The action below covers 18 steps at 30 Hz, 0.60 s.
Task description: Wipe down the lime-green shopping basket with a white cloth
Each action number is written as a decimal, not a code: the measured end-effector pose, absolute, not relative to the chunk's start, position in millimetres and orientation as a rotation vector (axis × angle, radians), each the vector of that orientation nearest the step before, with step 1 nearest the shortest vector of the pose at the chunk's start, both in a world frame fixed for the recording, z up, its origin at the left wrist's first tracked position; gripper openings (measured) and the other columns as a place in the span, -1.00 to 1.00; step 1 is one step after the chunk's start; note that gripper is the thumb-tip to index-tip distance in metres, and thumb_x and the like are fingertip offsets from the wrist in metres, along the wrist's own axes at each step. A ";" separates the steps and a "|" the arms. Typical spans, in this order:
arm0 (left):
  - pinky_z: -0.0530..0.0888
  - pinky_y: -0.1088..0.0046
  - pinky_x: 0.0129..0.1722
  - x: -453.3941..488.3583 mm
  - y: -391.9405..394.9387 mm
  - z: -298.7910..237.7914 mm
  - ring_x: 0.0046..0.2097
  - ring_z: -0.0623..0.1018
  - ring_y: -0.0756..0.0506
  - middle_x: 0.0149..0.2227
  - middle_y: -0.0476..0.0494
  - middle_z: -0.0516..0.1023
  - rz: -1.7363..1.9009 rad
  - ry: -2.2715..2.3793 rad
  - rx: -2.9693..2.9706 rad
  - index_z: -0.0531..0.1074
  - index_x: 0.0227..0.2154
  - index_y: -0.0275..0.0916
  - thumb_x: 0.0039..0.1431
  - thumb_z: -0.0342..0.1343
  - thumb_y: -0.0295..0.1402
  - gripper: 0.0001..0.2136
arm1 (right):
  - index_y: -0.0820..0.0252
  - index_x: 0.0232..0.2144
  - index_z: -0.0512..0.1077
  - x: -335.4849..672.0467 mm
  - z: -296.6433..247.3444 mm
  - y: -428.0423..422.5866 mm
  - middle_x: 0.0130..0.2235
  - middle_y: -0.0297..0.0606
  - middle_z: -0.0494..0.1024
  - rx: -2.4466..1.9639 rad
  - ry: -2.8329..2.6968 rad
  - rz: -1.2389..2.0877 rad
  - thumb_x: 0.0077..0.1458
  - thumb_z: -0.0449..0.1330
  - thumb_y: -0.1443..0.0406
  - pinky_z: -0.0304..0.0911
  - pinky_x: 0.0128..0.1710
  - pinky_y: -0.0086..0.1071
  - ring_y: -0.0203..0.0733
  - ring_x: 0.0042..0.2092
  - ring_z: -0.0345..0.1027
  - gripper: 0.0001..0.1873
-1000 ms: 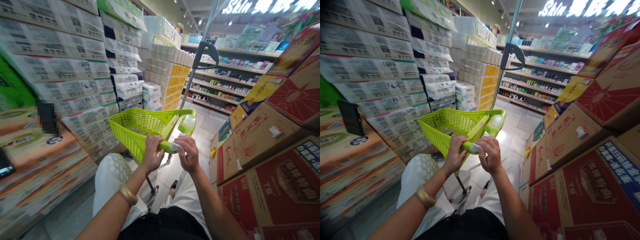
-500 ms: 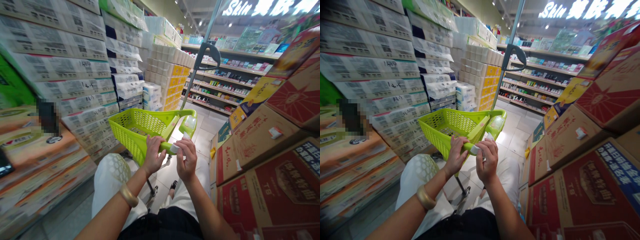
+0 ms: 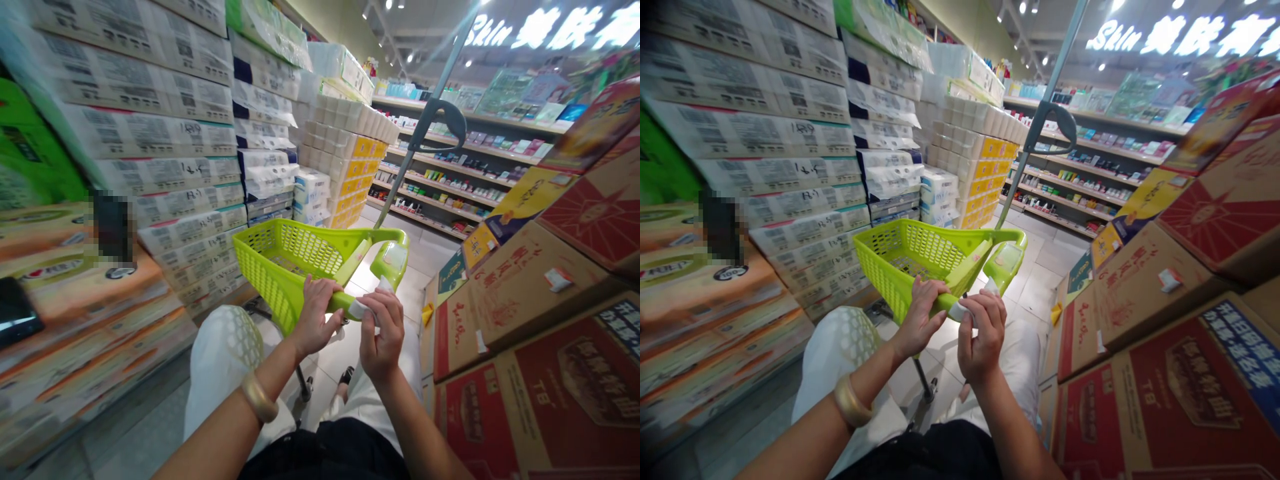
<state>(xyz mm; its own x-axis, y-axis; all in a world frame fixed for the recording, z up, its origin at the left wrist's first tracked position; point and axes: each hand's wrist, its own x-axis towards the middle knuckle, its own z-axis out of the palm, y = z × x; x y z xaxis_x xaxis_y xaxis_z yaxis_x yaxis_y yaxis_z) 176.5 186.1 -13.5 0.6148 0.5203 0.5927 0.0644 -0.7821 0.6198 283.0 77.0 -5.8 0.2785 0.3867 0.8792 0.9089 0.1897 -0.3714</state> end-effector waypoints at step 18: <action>-0.02 0.03 0.27 179.6 177.9 -13.9 -0.07 0.38 -0.18 -0.20 -0.10 0.44 1.065 0.430 2.209 0.30 -0.26 -0.14 0.13 -0.09 -0.19 -0.80 | 0.13 -0.18 0.46 281.5 -6.5 65.3 -0.17 -0.20 0.48 -1.383 -1.330 -0.614 0.17 0.02 0.43 0.16 0.13 0.05 -0.06 -0.01 0.34 -0.73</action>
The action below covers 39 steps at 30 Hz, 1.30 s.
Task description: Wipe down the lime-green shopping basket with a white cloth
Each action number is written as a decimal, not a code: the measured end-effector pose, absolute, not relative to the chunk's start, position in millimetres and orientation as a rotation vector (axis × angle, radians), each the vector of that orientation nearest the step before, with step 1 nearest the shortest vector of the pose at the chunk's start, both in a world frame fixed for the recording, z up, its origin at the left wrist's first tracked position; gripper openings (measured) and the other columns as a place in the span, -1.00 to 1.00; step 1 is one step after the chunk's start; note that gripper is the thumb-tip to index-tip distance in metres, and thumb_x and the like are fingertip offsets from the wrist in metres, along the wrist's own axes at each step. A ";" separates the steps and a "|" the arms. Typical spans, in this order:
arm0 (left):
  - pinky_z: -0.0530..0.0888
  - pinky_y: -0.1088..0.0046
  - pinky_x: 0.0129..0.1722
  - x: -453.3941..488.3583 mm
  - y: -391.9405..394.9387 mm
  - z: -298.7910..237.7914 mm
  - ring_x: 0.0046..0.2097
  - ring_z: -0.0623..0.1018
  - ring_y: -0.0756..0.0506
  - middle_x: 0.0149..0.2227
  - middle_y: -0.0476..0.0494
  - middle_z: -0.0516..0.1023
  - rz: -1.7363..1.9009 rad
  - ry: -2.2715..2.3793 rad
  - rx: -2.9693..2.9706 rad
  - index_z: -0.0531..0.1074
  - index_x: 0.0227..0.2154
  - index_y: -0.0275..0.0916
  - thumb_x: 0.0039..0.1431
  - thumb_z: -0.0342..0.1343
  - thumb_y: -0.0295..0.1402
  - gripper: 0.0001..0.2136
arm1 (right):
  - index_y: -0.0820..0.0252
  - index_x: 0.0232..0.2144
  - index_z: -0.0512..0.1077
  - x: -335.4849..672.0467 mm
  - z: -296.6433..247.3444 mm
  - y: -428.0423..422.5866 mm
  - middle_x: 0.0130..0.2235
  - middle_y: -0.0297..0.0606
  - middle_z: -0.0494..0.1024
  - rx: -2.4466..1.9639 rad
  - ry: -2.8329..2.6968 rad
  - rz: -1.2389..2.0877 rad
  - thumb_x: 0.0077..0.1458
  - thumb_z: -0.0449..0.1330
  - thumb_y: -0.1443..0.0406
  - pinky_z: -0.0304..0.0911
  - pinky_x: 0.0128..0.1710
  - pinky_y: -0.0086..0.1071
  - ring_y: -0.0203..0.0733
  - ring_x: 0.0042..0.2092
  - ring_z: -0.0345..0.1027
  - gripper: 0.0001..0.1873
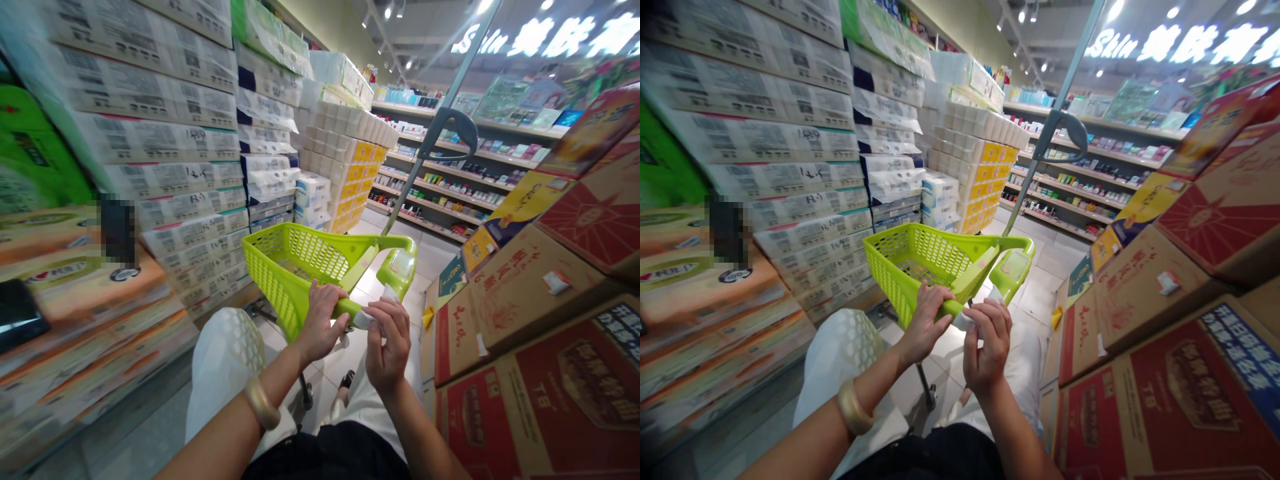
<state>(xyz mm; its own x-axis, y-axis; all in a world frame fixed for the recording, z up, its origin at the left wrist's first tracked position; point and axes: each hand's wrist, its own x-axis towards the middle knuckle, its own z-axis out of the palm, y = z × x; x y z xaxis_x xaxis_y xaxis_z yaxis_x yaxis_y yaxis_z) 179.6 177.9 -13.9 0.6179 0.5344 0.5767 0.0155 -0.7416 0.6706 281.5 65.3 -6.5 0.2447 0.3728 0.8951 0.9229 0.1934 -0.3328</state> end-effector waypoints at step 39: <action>0.09 0.11 0.28 179.1 235.4 -9.2 0.04 0.45 -0.17 -0.24 -0.11 0.55 1.088 0.431 2.133 0.40 -0.38 -0.16 0.21 -0.19 -0.22 -0.72 | 0.15 -0.15 0.47 313.9 12.4 88.3 -0.14 -0.21 0.57 -1.467 -1.550 -0.560 0.20 0.02 0.40 0.18 0.15 -0.10 -0.13 0.02 0.38 -0.73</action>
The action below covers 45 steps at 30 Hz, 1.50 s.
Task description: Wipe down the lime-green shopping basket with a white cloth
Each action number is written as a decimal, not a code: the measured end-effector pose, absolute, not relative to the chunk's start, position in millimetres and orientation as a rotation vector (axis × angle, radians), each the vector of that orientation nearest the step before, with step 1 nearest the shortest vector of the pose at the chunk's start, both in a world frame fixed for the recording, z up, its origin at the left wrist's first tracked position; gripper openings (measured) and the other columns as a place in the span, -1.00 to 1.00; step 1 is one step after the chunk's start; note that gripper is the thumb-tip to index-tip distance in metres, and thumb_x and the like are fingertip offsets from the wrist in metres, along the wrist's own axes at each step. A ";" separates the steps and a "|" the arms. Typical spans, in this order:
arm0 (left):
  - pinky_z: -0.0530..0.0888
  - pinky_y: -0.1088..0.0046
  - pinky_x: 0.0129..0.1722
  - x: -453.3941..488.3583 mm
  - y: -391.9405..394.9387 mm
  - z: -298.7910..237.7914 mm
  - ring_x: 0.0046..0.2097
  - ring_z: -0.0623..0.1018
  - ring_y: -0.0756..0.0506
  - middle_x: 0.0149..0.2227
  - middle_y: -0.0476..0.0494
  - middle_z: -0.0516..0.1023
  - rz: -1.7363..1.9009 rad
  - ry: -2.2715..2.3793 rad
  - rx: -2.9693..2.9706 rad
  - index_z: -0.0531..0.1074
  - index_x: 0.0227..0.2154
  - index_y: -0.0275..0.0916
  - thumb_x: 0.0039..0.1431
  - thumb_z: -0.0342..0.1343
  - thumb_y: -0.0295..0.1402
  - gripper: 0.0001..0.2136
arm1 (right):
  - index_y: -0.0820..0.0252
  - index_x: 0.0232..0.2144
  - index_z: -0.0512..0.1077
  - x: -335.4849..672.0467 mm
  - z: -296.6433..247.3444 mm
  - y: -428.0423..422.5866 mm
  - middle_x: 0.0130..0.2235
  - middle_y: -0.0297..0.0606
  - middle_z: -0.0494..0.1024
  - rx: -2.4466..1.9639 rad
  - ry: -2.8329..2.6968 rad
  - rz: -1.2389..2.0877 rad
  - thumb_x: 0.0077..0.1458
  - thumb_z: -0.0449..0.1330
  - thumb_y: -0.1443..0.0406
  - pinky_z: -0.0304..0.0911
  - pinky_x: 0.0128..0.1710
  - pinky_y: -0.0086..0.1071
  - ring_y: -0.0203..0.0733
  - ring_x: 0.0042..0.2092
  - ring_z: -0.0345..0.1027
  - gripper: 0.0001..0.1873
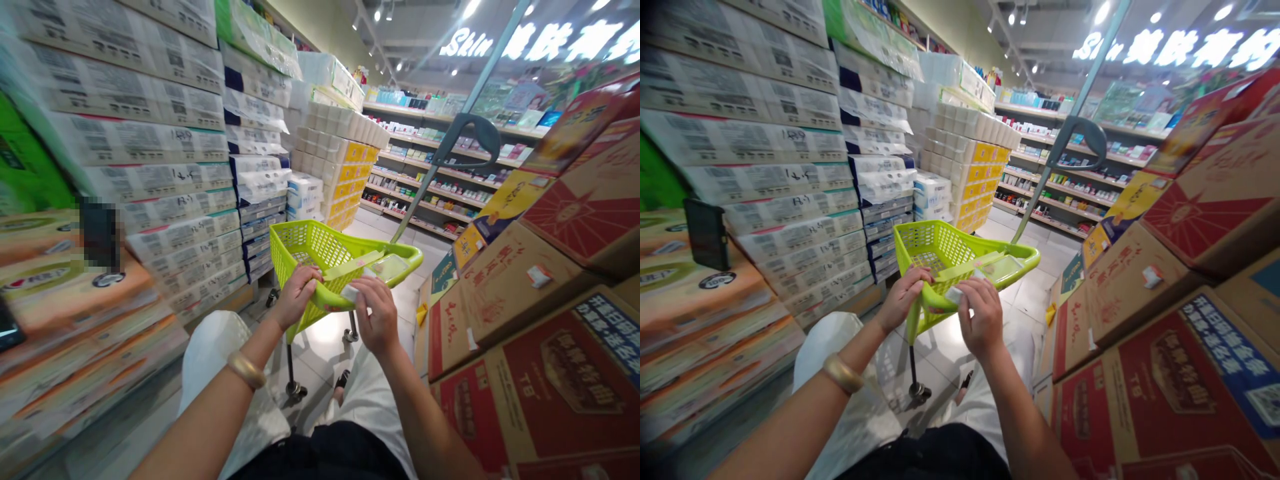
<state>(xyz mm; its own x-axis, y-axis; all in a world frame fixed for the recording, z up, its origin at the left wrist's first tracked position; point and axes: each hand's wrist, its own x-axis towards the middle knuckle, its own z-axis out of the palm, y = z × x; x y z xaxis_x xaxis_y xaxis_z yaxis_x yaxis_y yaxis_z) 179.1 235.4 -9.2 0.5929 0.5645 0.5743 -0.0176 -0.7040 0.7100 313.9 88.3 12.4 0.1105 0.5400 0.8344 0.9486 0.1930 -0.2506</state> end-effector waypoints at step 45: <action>0.40 0.27 -0.24 206.0 185.2 53.0 -0.19 0.54 -0.22 -0.29 -0.22 0.56 0.726 1.038 2.894 0.42 -0.24 -0.23 0.29 -0.20 -0.27 -0.71 | 0.12 -0.17 0.53 348.2 78.0 159.4 -0.08 -0.25 0.59 -2.094 -1.950 -0.131 0.28 -0.05 0.28 0.19 0.02 -0.41 -0.19 -0.01 0.41 -0.66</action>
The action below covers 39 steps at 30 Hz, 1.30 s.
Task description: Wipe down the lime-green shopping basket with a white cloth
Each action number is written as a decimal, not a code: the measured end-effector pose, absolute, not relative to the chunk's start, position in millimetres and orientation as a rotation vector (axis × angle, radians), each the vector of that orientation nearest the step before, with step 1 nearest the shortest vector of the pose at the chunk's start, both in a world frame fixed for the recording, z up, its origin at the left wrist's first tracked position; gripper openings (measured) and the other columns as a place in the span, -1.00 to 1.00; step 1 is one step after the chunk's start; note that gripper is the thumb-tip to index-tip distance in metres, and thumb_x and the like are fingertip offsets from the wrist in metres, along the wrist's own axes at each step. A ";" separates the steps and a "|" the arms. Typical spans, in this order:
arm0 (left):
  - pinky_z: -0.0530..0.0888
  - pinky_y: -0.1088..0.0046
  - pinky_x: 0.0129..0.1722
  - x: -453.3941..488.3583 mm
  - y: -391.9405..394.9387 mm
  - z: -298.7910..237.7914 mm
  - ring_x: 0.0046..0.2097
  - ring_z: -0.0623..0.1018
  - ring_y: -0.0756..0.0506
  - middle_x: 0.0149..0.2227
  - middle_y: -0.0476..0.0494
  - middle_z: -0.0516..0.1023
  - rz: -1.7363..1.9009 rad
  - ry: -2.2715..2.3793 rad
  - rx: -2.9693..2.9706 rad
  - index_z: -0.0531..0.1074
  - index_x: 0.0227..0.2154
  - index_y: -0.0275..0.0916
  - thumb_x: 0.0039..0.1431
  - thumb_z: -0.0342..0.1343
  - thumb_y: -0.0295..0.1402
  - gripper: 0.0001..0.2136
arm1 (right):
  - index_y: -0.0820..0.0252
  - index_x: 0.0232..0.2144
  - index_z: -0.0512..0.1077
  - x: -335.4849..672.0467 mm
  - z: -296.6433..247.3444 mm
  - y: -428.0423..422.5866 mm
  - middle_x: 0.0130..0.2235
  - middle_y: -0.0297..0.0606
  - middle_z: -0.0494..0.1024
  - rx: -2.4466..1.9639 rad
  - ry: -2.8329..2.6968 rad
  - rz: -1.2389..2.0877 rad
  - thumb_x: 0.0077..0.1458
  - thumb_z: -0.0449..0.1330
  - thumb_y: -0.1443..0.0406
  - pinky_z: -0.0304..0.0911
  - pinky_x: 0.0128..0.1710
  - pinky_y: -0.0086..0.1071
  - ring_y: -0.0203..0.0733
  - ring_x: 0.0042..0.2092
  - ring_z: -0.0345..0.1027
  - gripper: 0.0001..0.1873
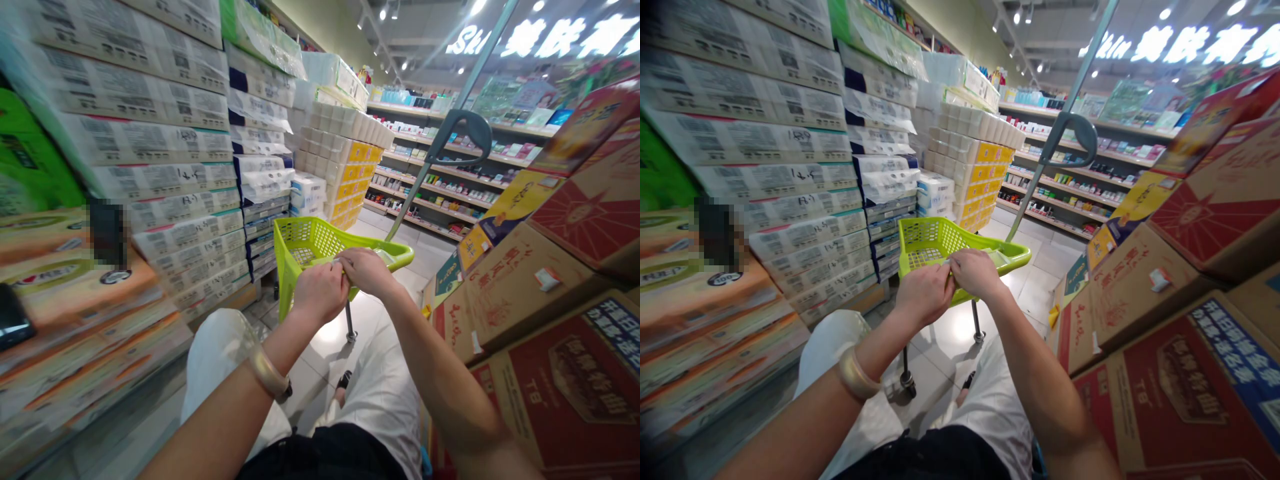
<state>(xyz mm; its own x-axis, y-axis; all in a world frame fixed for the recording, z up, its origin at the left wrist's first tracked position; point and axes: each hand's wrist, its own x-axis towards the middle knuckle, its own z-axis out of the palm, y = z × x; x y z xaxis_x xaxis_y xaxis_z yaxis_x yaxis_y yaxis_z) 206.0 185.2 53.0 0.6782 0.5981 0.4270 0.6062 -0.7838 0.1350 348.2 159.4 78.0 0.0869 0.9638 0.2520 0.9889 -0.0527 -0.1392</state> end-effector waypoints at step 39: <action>0.33 0.25 -0.31 181.2 194.5 41.5 -0.31 0.50 -0.22 -0.42 -0.24 0.53 -0.937 -0.862 -2.776 0.44 -0.41 -0.25 0.17 -0.09 -0.30 -0.77 | 0.13 -0.13 0.52 351.5 5.1 125.3 -0.05 -0.17 0.56 -1.491 -1.340 -0.579 0.26 -0.05 0.30 0.13 0.21 -0.03 -0.10 0.13 0.32 -0.66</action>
<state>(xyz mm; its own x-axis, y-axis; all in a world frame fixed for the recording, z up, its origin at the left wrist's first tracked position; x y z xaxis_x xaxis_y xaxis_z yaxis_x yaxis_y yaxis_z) 181.2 194.5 41.5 0.6533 0.4852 0.5812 0.5387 -0.8373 0.0935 351.5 125.3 5.1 0.2695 0.4439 0.8546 0.9264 0.1228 -0.3559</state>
